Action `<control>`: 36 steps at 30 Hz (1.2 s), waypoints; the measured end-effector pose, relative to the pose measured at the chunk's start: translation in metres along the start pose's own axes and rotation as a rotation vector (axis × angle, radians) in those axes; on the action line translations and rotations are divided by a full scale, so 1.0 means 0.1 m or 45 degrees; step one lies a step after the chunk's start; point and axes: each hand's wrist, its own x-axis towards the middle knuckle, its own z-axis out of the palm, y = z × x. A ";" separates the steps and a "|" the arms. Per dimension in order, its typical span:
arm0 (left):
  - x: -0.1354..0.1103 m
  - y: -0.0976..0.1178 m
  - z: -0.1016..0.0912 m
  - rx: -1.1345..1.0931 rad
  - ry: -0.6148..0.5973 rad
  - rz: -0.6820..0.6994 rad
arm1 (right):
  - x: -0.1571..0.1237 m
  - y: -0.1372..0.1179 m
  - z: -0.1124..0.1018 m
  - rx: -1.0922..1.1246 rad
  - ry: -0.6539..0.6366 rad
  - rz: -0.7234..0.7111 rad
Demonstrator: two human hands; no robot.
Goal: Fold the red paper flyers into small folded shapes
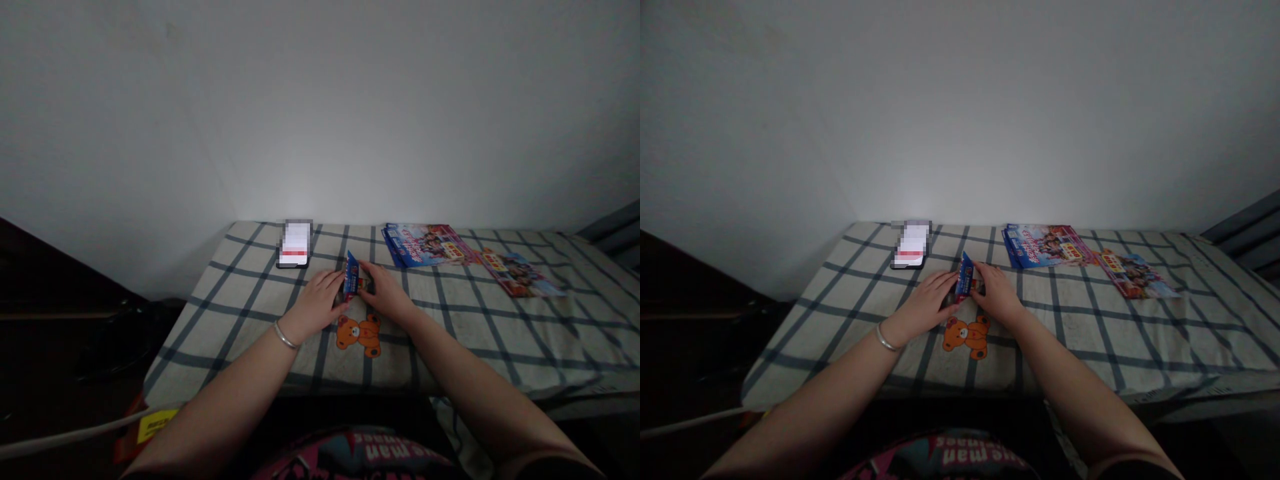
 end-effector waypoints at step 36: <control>0.02 -0.03 0.01 -0.567 0.152 -0.120 | 0.02 -0.26 0.21 0.740 0.096 0.147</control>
